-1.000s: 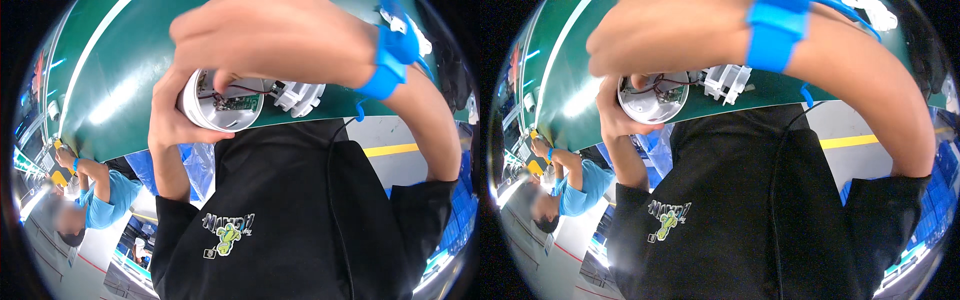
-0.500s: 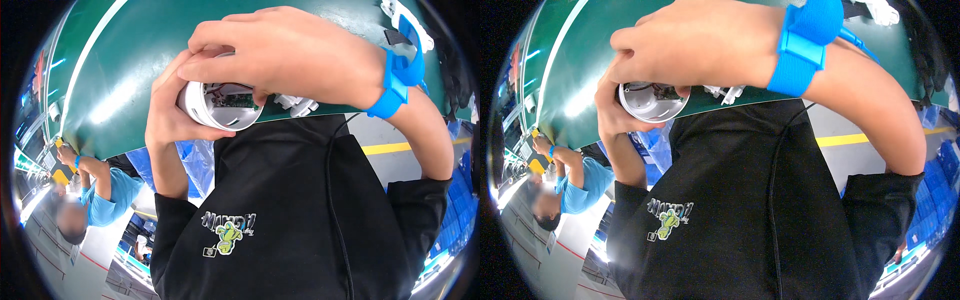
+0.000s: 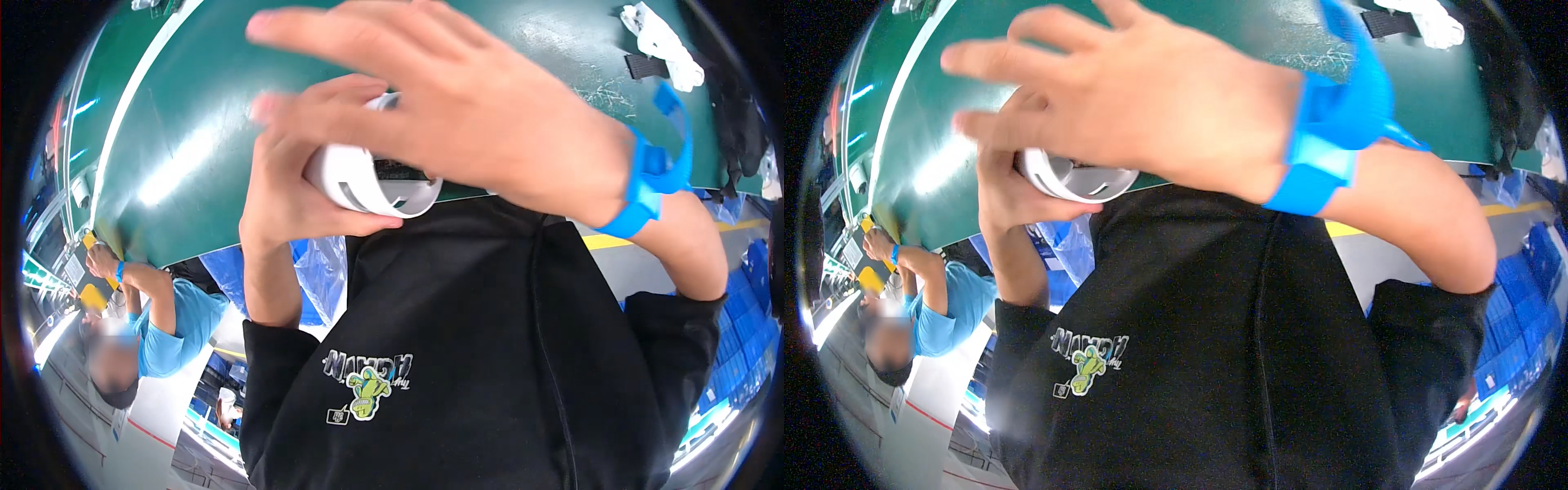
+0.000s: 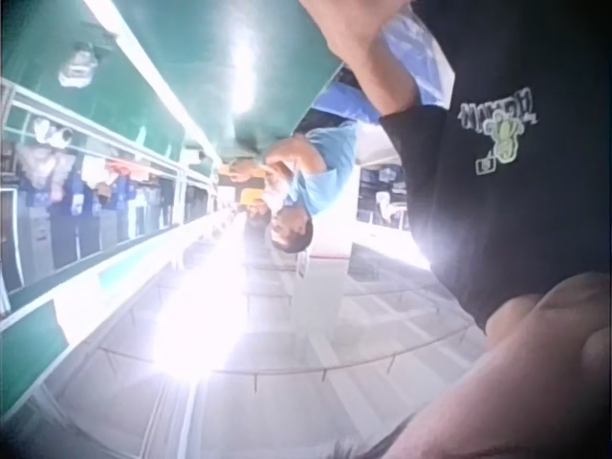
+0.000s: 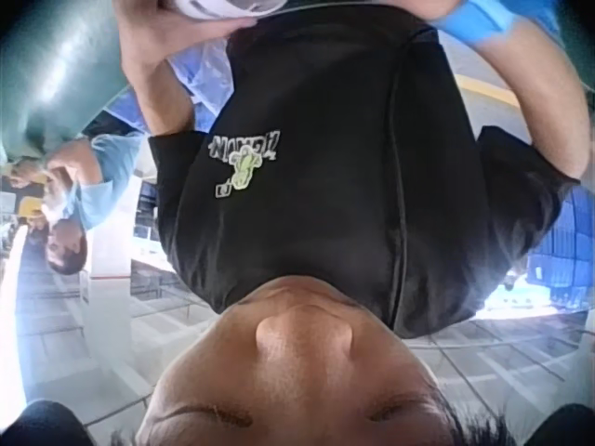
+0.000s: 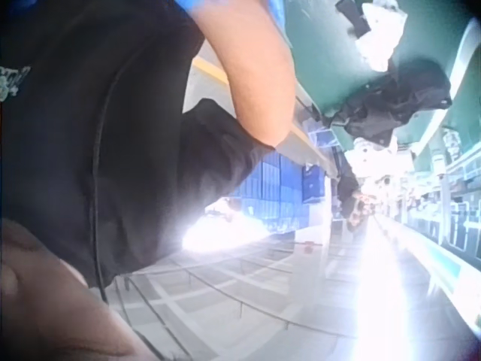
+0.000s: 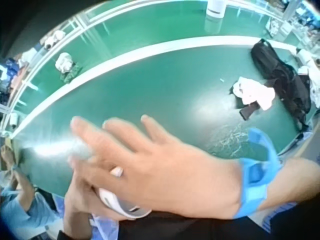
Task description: Assembling the internal circuit board and plastic housing for an electronic sensor on a factory production line.
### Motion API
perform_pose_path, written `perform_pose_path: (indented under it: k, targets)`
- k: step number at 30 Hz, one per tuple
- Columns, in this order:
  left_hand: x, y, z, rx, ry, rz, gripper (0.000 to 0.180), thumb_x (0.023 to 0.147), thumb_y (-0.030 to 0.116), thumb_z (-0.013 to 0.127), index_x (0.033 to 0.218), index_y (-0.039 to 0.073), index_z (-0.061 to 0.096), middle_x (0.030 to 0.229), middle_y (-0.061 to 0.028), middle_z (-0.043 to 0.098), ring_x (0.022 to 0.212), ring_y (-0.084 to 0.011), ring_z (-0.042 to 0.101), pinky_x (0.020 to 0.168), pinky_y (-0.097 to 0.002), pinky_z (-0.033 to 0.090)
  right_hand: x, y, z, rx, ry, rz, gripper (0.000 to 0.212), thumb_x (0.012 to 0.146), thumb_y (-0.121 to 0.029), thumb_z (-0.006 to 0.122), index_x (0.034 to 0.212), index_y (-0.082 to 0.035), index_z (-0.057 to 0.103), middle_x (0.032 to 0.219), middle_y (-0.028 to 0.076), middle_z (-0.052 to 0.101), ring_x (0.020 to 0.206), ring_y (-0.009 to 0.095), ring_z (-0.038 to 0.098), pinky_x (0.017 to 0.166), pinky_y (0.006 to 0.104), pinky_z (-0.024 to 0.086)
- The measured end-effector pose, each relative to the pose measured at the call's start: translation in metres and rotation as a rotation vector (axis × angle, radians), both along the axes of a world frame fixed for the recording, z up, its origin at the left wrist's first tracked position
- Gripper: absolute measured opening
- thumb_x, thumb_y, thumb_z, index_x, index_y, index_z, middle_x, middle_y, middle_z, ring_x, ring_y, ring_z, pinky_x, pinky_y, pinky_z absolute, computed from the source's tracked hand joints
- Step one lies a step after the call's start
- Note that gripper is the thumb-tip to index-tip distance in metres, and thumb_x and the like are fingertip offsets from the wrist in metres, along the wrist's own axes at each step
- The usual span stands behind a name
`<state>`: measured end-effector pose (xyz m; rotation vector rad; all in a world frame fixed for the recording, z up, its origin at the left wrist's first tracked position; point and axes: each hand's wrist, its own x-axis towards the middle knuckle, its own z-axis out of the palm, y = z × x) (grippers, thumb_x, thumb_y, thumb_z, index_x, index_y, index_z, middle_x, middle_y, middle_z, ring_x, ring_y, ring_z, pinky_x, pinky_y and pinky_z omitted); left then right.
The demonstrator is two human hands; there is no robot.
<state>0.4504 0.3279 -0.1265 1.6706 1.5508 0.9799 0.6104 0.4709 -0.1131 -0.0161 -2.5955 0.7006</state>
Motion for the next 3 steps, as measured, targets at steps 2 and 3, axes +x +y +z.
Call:
perform_pose_path:
  k: [2, 3]
  targets:
    - [-0.003, 0.009, 0.003, 0.046, 0.051, -0.047, 0.082, 0.048, 0.027, 0.092, 0.116, -0.004, 0.059, 0.118, -0.0183, 0.06, 0.108, -0.0322, 0.06, 0.09, -0.0373, 0.048, 0.024, 0.033, -0.001, -0.147, 0.249, 0.094, 0.066, 0.076, -0.019, 0.07, 0.134, -0.007, 0.041, 0.136, 0.016, 0.041, 0.124, 0.035, 0.041, 0.093, 0.0399, 0.043]
    - [-0.002, 0.008, -0.001, 0.087, 0.029, -0.033, 0.082, 0.048, 0.03, 0.092, 0.116, -0.002, 0.06, 0.117, -0.0187, 0.06, 0.108, -0.0341, 0.061, 0.089, -0.0361, 0.049, 0.027, 0.045, -0.006, -0.108, 0.25, 0.188, 0.073, 0.075, -0.02, 0.071, 0.138, -0.008, 0.038, 0.144, 0.016, 0.035, 0.136, 0.038, 0.03, 0.104, 0.0433, 0.036]
